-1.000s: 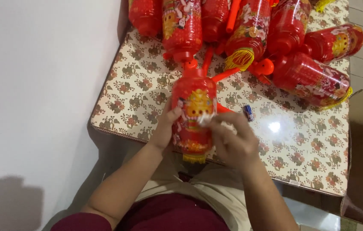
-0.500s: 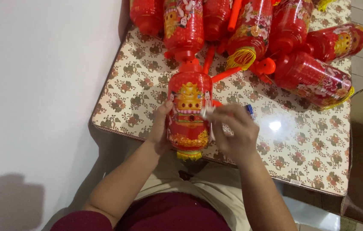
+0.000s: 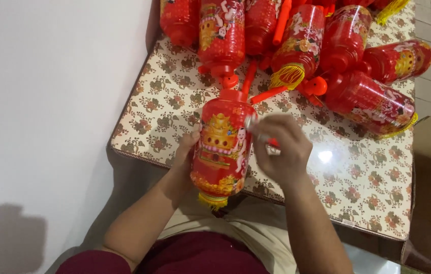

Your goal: Wiping down red decorative lanterns and attaching small orange plastic components.

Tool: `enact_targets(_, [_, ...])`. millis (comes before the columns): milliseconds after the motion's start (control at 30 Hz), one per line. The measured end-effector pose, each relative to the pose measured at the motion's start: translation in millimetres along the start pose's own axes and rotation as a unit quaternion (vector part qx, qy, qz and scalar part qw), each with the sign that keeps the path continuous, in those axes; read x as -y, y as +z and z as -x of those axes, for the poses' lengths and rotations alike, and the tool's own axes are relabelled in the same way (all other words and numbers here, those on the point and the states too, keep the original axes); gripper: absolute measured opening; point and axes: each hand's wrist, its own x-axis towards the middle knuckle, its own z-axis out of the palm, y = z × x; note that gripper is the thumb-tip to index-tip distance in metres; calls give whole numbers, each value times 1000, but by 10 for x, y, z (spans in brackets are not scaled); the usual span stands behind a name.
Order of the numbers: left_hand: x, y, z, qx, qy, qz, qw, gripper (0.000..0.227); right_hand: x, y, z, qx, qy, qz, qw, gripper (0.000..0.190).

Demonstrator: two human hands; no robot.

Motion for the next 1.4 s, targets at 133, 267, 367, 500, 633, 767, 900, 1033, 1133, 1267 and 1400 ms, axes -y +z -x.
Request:
enact_targets(133, [-106, 214, 31, -17, 20, -22, 999, 64, 165, -7, -254, -1, -18, 40, 999, 16])
enact_targets(267, [-143, 476, 46, -45, 56, 47, 996, 51, 300, -19, 287, 21, 33, -13, 999, 19])
enact_targets(367, [-135, 321, -15, -83, 84, 64, 991, 53, 357, 164, 954, 71, 75, -13, 995, 11])
enact_targets(500, [-87, 264, -49, -122, 99, 55, 986, 56, 595, 256, 786, 151, 37, 151, 976, 5])
enact_targets(633, [-103, 202, -75, -133, 98, 49, 985, 54, 367, 189, 817, 159, 52, 158, 973, 11])
enact_targets(767, [-174, -20, -120, -86, 25, -14, 996, 52, 138, -33, 703, 140, 153, 188, 960, 13])
enact_targets(900, [-289, 72, -130, -70, 35, -120, 990, 64, -5, -176, 639, 140, 194, 232, 943, 18])
enact_targets(1033, [-244, 1, -119, -78, 31, -133, 988, 71, 119, -216, 426, 170, 254, 223, 926, 23])
enact_targets(1133, [-215, 162, -64, -86, 92, -238, 963, 86, 44, -239, 510, 167, 263, 225, 923, 23])
enact_targets(1267, [-201, 274, -18, -83, 123, -355, 923, 82, 9, -265, 538, 120, 220, 219, 943, 18])
enact_targets(1400, [-191, 274, -38, -97, 106, -349, 926, 79, -101, -190, 842, 47, 164, 171, 970, 18])
